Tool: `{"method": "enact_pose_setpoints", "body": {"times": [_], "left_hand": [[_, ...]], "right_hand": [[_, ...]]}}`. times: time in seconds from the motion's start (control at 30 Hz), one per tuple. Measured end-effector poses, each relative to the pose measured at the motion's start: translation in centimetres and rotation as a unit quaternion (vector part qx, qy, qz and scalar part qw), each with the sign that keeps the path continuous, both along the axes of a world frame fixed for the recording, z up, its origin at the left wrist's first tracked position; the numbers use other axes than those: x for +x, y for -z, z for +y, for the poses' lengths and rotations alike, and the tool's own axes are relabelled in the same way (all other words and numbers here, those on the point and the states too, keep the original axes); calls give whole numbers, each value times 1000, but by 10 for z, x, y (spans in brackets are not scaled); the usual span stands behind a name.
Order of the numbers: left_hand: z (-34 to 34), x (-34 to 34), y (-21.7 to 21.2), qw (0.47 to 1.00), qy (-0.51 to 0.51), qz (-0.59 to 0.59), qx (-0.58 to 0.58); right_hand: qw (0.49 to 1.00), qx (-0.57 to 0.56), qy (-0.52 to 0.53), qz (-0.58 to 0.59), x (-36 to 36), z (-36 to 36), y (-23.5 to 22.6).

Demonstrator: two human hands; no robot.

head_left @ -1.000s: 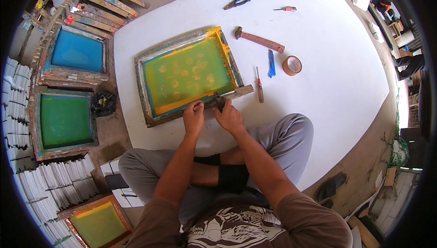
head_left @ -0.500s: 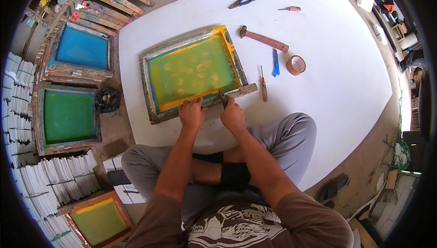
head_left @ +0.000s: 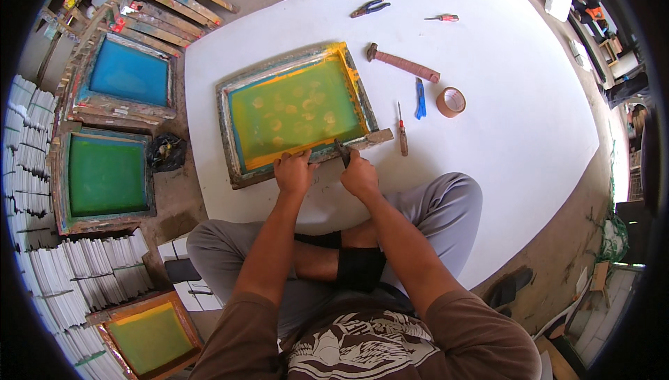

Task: The person sits on the floor and uses pliers to pull staples from the wooden frame of a screen printing frame. The person repeatedly grips the staples with the pliers and pulls them out, working along the edge of the frame.

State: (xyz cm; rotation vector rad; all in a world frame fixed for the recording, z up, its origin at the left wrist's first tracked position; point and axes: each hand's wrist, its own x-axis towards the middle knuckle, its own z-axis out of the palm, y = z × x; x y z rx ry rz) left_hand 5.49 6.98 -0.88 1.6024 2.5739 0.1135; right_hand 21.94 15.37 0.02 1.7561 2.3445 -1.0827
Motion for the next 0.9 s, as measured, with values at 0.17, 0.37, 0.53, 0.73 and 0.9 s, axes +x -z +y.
{"method": "enact_pose_setpoints", "body": {"times": [0.17,0.37,0.53,0.73,0.9], "left_hand": [[-3,-3,3,1000,-3,-2,-1],[-1,1,-4,1000,4,-11,-2],[-12,-26,-6,979,6,-190,68],[-35,-46,-1,903,-195,-304,231],[-38,-37,-7,887,-193,-334,252]], "right_hand": [[998,-15,11,52,2,3,2],[959,-60,102,257,14,0,68],[936,-182,48,297,12,-13,19],[949,-180,-113,232,3,-45,28],[952,-186,-131,206,5,-48,35]]}}
